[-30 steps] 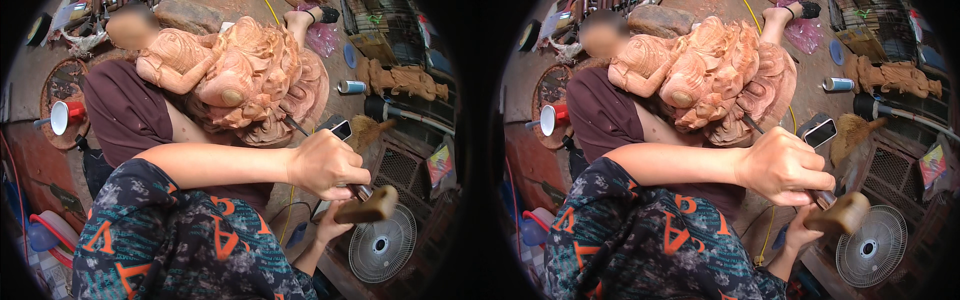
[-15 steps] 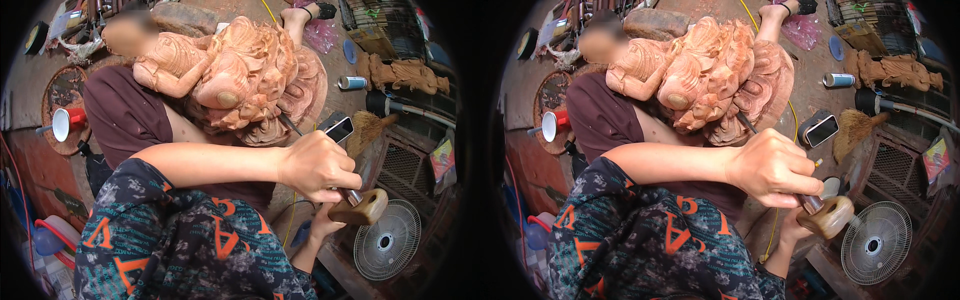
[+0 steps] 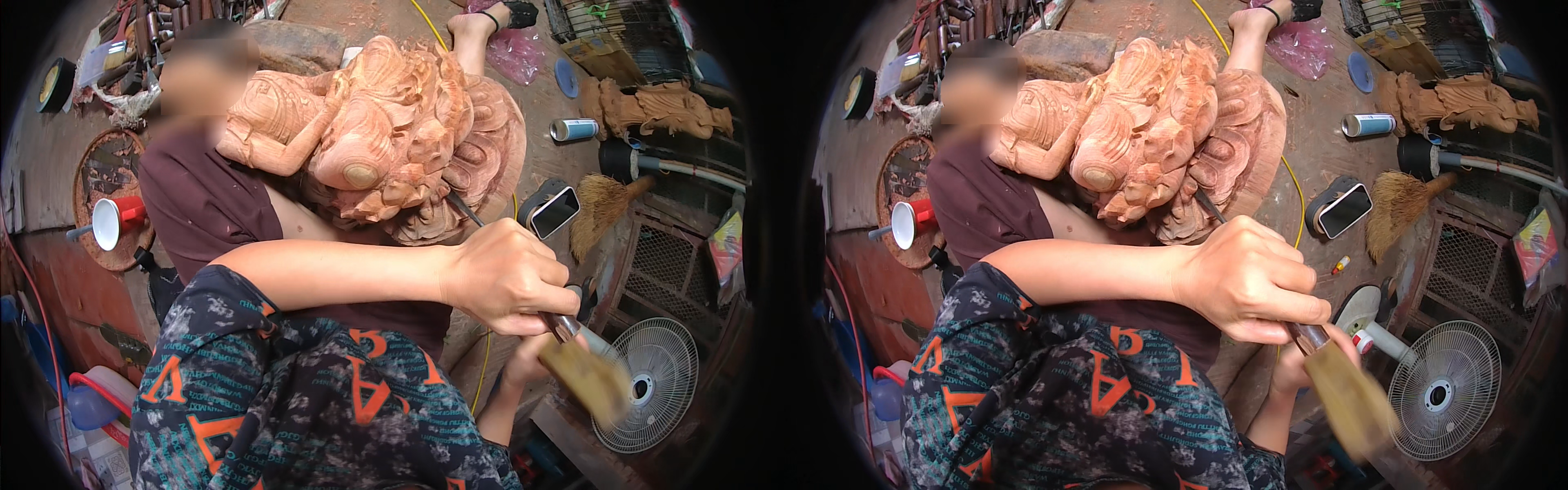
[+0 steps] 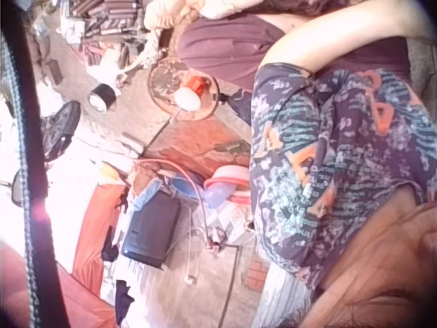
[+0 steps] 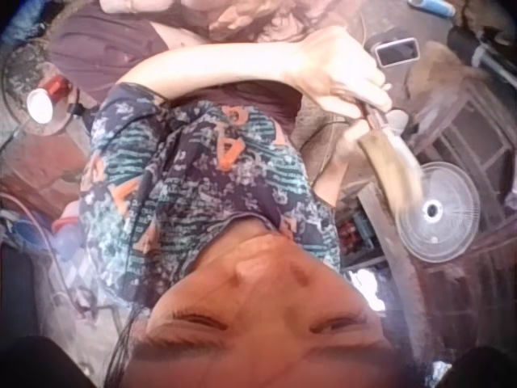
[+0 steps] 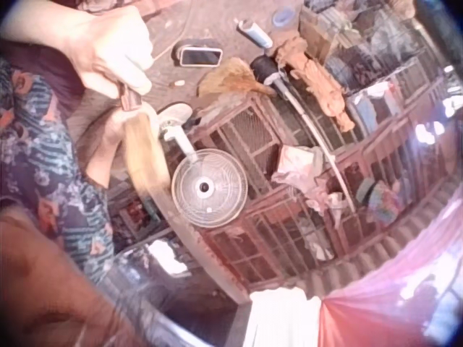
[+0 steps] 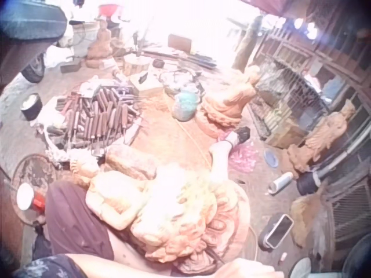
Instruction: The person is carving a wooden sculpture of a reclining figure using a chisel and a wooden mallet. They repeatedly strike the chisel to shape the wood, occasionally pausing to select a different tool from a nearby collection.
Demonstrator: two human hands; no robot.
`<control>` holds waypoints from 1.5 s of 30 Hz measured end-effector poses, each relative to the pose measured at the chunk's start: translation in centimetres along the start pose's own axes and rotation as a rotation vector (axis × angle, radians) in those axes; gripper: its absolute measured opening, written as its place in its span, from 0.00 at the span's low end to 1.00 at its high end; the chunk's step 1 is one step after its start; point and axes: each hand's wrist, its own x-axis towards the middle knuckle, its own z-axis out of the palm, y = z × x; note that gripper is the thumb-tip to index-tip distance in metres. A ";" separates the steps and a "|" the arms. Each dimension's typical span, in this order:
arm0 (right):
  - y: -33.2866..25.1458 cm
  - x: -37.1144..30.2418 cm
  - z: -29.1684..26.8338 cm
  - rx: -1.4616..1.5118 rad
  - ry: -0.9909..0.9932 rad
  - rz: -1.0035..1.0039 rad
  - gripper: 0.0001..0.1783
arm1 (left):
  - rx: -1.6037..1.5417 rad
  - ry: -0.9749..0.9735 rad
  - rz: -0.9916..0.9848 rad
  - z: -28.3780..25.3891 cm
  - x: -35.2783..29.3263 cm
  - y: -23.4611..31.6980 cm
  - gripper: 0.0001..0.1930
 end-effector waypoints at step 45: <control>-1.4 1.3 -0.1 0.168 -0.566 0.038 0.23 | 0.013 -0.149 0.021 -1.5 -0.7 -1.0 0.11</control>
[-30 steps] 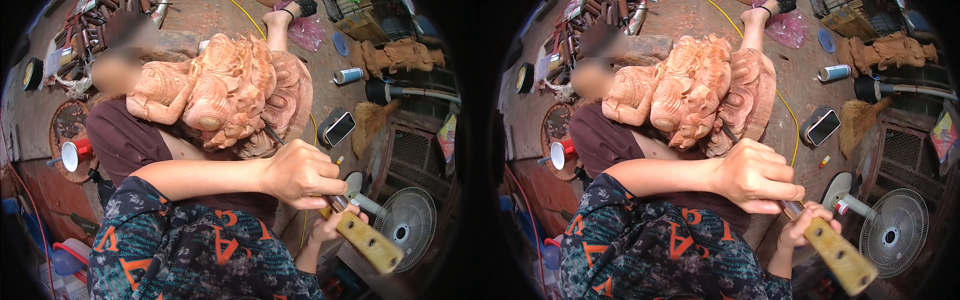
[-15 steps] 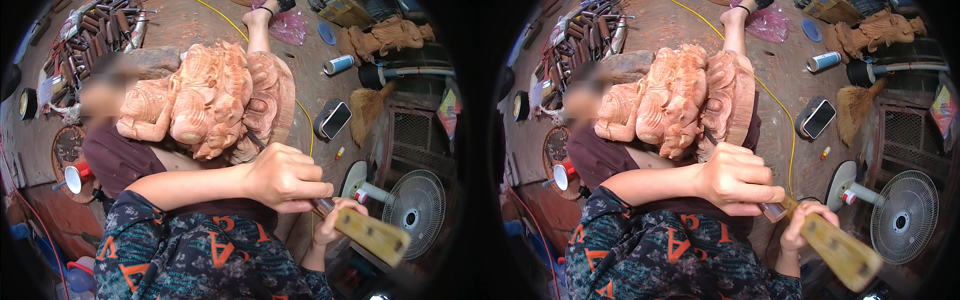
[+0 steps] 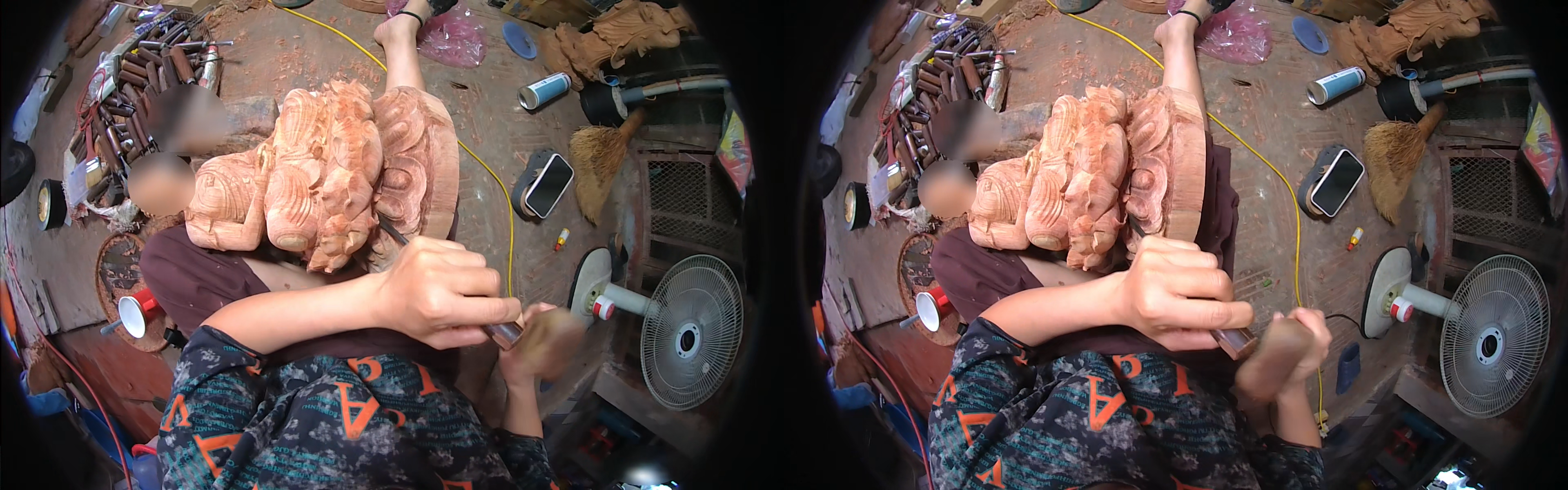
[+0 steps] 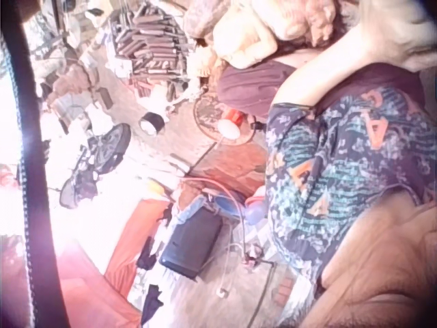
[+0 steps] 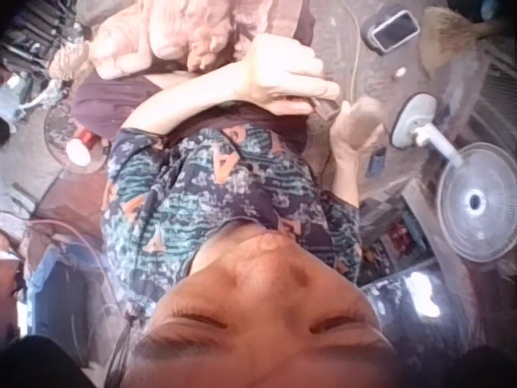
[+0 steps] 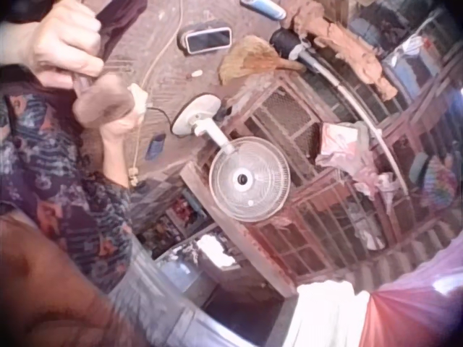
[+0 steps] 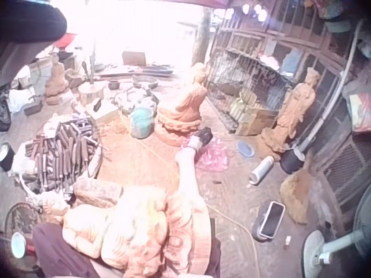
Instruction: The person is carving a wooden sculpture of a reclining figure using a chisel and a wooden mallet. They repeatedly strike the chisel to shape the wood, occasionally pausing to select a different tool from a nearby collection.
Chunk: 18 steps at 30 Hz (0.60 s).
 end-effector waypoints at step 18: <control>1.8 -3.4 2.5 0.353 0.123 0.298 0.24 | 0.148 -0.095 0.073 0.3 -1.0 3.4 0.14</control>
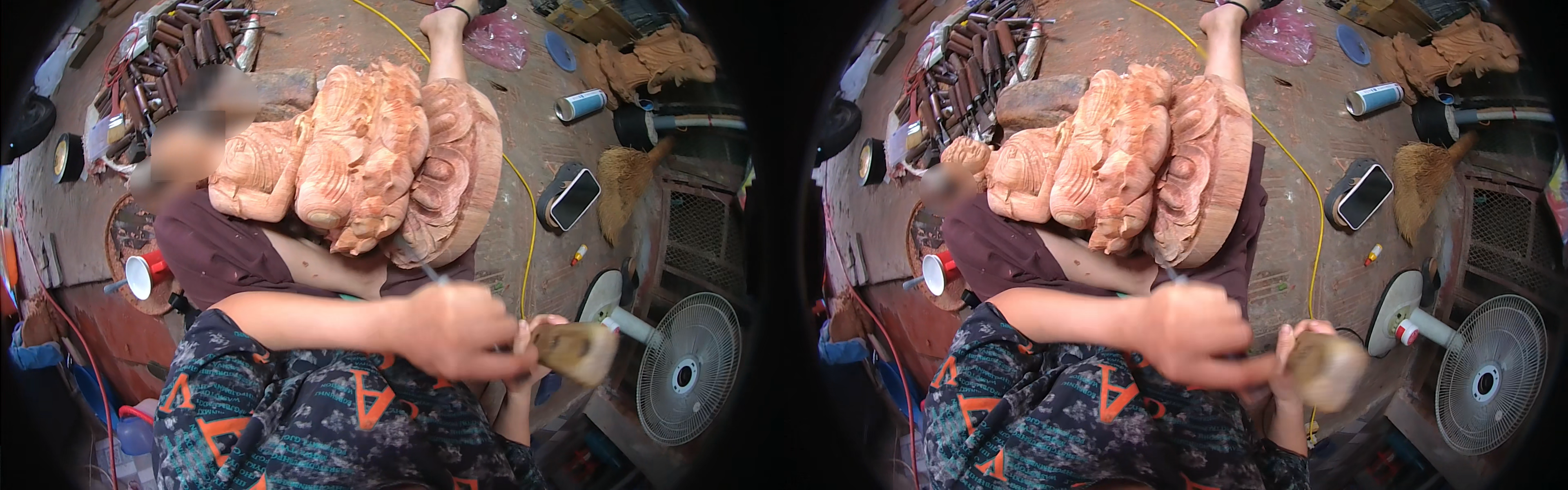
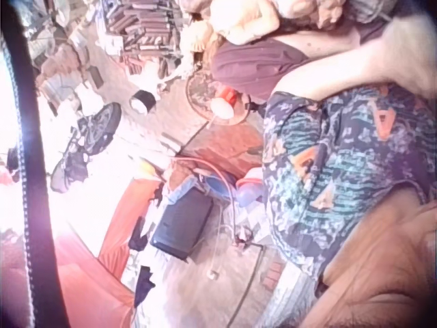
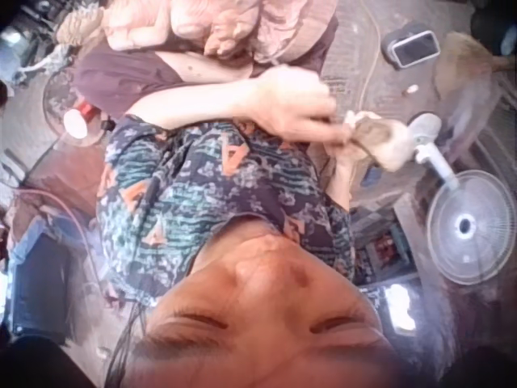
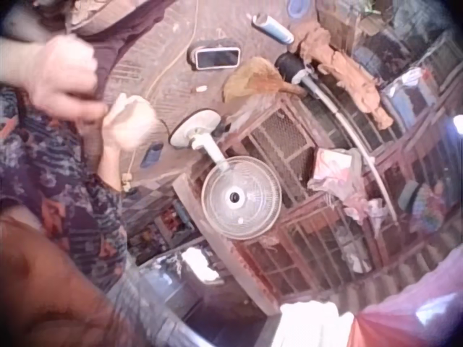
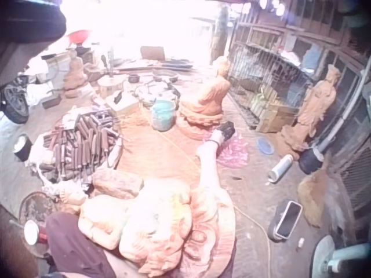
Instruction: The person is carving a wooden sculpture of a reclining figure using a chisel and a wooden mallet. They repeatedly strike the chisel to shape the wood, occasionally pausing to select a different tool from a nearby collection.
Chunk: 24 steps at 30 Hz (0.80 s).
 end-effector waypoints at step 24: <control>-5.6 6.3 -3.7 -0.345 -0.031 -0.229 0.29 | 0.009 0.621 -0.468 1.7 5.8 -3.0 0.14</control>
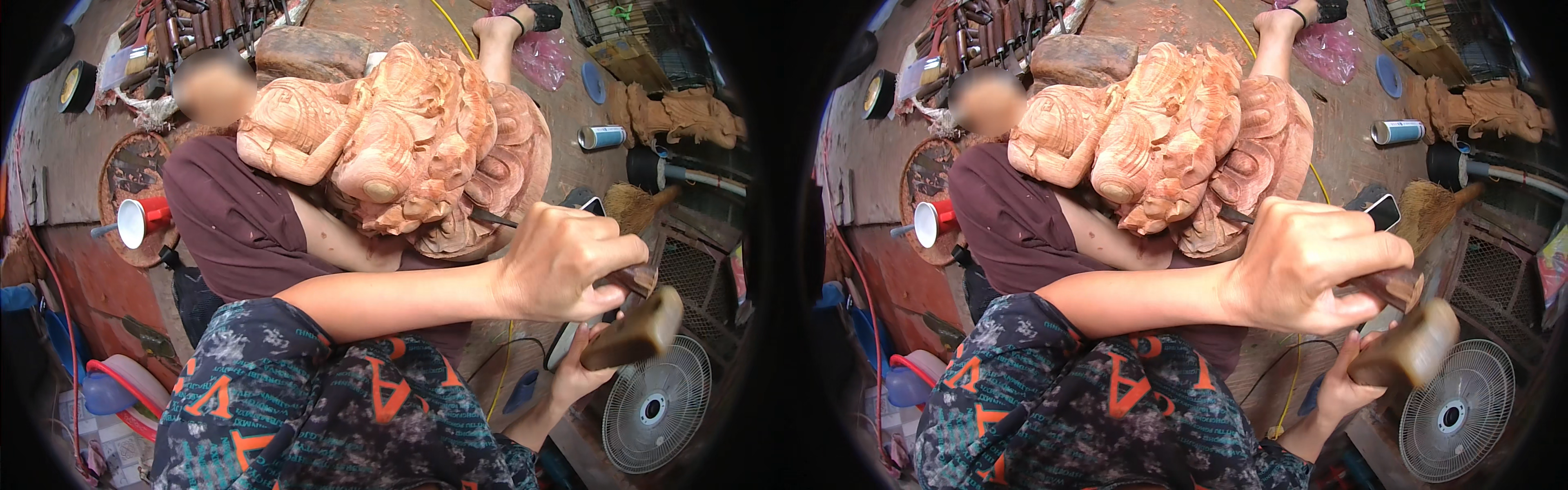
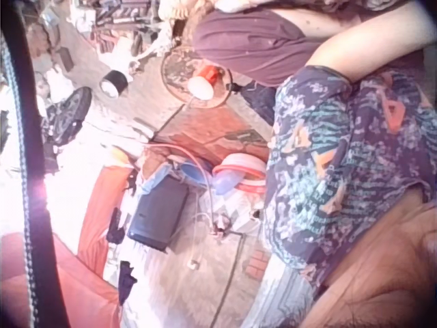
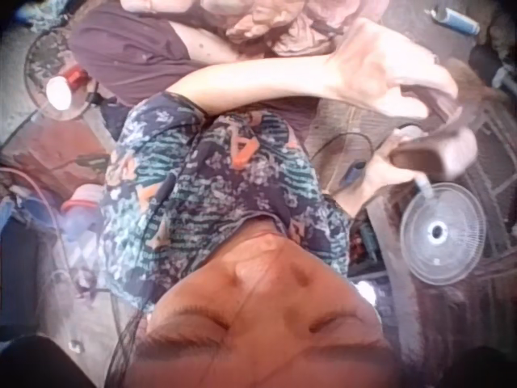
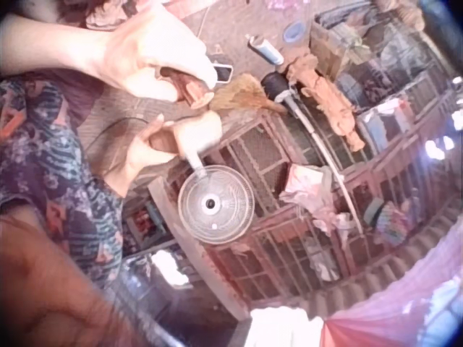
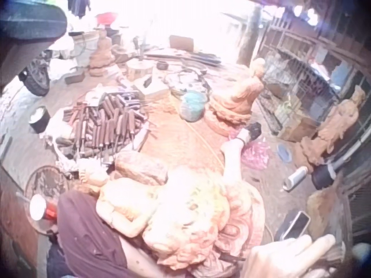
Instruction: The person is carving a wooden sculpture of a reclining figure using a chisel and a wooden mallet. They repeatedly strike the chisel to shape the wood, occasionally pausing to select a different tool from a nearby collection.
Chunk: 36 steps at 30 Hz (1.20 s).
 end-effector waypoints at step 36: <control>-1.0 0.9 -1.3 0.237 0.031 0.123 0.31 | -0.060 -0.282 -0.072 0.2 -0.4 1.2 0.13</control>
